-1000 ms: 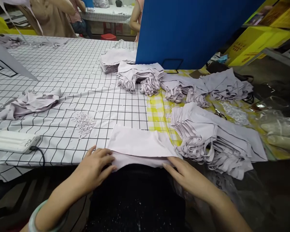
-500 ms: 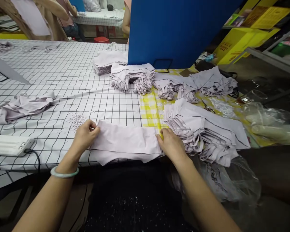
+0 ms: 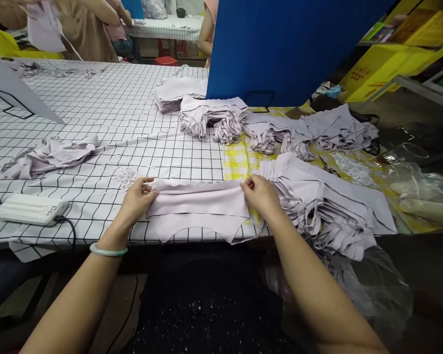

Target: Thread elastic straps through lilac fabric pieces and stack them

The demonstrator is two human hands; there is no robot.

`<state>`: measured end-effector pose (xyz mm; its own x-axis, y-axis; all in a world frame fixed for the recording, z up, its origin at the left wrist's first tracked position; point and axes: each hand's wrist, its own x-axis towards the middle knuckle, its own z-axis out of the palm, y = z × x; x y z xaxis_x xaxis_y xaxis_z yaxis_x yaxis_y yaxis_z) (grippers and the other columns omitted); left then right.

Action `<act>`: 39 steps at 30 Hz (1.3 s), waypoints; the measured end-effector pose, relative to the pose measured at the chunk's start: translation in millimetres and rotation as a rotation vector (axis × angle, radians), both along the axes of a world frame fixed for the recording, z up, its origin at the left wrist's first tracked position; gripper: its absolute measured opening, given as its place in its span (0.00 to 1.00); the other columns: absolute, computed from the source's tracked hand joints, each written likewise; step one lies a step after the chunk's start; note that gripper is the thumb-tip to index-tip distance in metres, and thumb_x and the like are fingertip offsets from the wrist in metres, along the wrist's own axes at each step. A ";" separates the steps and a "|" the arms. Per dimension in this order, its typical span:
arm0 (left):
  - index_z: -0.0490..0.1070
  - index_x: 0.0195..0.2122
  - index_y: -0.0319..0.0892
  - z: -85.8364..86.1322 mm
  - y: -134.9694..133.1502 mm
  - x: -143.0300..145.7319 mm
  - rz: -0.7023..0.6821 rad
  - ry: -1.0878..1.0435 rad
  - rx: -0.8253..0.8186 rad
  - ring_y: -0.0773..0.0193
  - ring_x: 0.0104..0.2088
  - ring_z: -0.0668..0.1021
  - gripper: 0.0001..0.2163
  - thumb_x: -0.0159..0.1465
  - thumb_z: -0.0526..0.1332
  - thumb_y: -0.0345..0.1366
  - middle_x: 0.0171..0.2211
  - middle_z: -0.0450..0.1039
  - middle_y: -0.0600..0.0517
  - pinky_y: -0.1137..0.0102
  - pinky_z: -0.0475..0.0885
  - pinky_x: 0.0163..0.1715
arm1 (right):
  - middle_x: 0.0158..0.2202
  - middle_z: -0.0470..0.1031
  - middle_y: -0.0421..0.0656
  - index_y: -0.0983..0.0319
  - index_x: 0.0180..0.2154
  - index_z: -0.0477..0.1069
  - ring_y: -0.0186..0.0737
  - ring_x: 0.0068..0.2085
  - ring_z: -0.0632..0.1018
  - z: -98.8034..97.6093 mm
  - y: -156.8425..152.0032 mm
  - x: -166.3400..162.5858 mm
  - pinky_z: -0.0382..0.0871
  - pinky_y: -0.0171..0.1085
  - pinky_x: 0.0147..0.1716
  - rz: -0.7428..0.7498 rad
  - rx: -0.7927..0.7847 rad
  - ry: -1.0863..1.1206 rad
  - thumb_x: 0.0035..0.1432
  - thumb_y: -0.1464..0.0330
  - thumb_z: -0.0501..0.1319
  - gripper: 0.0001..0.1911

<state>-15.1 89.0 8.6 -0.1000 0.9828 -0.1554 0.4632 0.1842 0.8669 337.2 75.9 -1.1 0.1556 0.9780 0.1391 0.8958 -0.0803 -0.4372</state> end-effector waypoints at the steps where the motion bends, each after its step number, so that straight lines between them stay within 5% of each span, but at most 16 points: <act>1: 0.68 0.53 0.40 -0.1 0.6 1.5 -0.006 0.064 0.008 0.65 0.29 0.73 0.26 0.53 0.65 0.43 0.32 0.70 0.54 0.70 0.67 0.29 | 0.34 0.74 0.47 0.60 0.33 0.69 0.45 0.36 0.74 -3.3 1.4 0.7 0.66 0.41 0.38 0.012 0.036 -0.033 0.60 0.66 0.57 0.06; 5: 0.69 0.54 0.42 0.5 -0.7 3.1 0.001 0.323 0.084 0.63 0.30 0.74 0.23 0.56 0.62 0.38 0.32 0.72 0.55 0.66 0.70 0.38 | 0.53 0.72 0.58 0.66 0.54 0.68 0.57 0.54 0.71 -23.4 -9.9 -11.2 0.65 0.52 0.53 0.088 0.109 -0.185 0.65 0.62 0.53 0.21; 8: 0.69 0.54 0.41 -2.8 -1.9 -0.9 -0.034 0.428 0.142 0.59 0.34 0.76 0.20 0.59 0.60 0.34 0.34 0.74 0.51 0.63 0.72 0.42 | 0.67 0.60 0.55 0.64 0.64 0.60 0.60 0.67 0.59 -36.9 -19.7 -21.7 0.54 0.59 0.63 0.099 0.003 -0.253 0.68 0.60 0.49 0.27; 11: 0.70 0.53 0.37 -9.2 -3.4 0.5 -0.084 0.645 0.379 0.49 0.46 0.75 0.18 0.60 0.57 0.28 0.44 0.73 0.40 0.54 0.71 0.48 | 0.70 0.55 0.53 0.65 0.67 0.56 0.57 0.71 0.52 -35.3 -26.7 -22.5 0.50 0.60 0.65 0.119 -0.042 -0.238 0.69 0.61 0.48 0.29; 14: 0.71 0.51 0.38 -14.1 -10.7 16.7 -0.250 0.731 0.593 0.44 0.53 0.72 0.17 0.61 0.55 0.25 0.51 0.71 0.36 0.47 0.69 0.51 | 0.64 0.65 0.54 0.64 0.62 0.64 0.56 0.67 0.61 -20.7 -54.4 -16.0 0.55 0.59 0.63 0.188 0.029 -0.136 0.68 0.63 0.51 0.24; 17: 0.71 0.50 0.40 -15.4 -26.3 49.1 -0.480 0.532 0.729 0.49 0.53 0.73 0.14 0.65 0.56 0.27 0.52 0.71 0.39 0.49 0.72 0.51 | 0.46 0.78 0.51 0.61 0.45 0.74 0.49 0.51 0.76 -13.7 -109.4 -13.3 0.69 0.49 0.54 0.179 0.172 0.068 0.68 0.65 0.52 0.13; 19: 0.71 0.49 0.41 -15.9 -38.9 77.1 -0.613 0.301 0.756 0.54 0.52 0.75 0.12 0.66 0.57 0.28 0.50 0.73 0.41 0.54 0.75 0.50 | 0.37 0.79 0.47 0.59 0.38 0.74 0.45 0.43 0.78 -23.1 -145.0 -18.0 0.73 0.45 0.46 0.185 0.142 0.181 0.67 0.66 0.54 0.11; 23: 0.72 0.46 0.40 -23.0 -59.5 127.1 -0.820 0.000 0.639 0.61 0.45 0.78 0.10 0.66 0.55 0.26 0.44 0.75 0.45 0.62 0.77 0.45 | 0.45 0.77 0.50 0.60 0.46 0.74 0.53 0.50 0.75 -60.4 -175.9 -35.8 0.72 0.52 0.50 0.140 0.073 0.145 0.62 0.63 0.62 0.13; 27: 0.73 0.41 0.39 -33.0 -69.0 141.6 -0.852 0.007 0.569 0.61 0.43 0.78 0.10 0.63 0.55 0.22 0.42 0.75 0.45 0.63 0.77 0.45 | 0.43 0.75 0.48 0.59 0.37 0.75 0.50 0.48 0.73 -72.6 -175.9 -46.5 0.70 0.50 0.49 0.131 0.104 0.138 0.62 0.67 0.60 0.05; 30: 0.72 0.41 0.39 -35.6 -73.5 138.4 -0.826 0.013 0.582 0.60 0.45 0.78 0.12 0.61 0.54 0.21 0.45 0.75 0.44 0.63 0.77 0.46 | 0.41 0.74 0.47 0.61 0.42 0.73 0.45 0.43 0.74 -70.2 -173.8 -47.7 0.70 0.44 0.46 0.068 0.162 0.213 0.65 0.67 0.58 0.07; 33: 0.73 0.39 0.39 -35.7 -77.1 136.9 -0.798 0.025 0.587 0.60 0.45 0.78 0.12 0.61 0.53 0.21 0.45 0.74 0.44 0.62 0.76 0.47 | 0.34 0.74 0.44 0.61 0.42 0.75 0.43 0.37 0.74 -68.9 -169.3 -51.2 0.70 0.41 0.39 0.057 0.055 0.211 0.63 0.63 0.62 0.09; 39: 0.74 0.41 0.40 -41.0 -81.6 138.4 -0.811 0.060 0.611 0.57 0.48 0.77 0.10 0.62 0.56 0.23 0.48 0.73 0.42 0.58 0.76 0.49 | 0.36 0.72 0.46 0.58 0.34 0.77 0.47 0.40 0.71 -38.6 -198.3 -48.8 0.67 0.47 0.41 0.165 0.075 0.003 0.63 0.65 0.61 0.08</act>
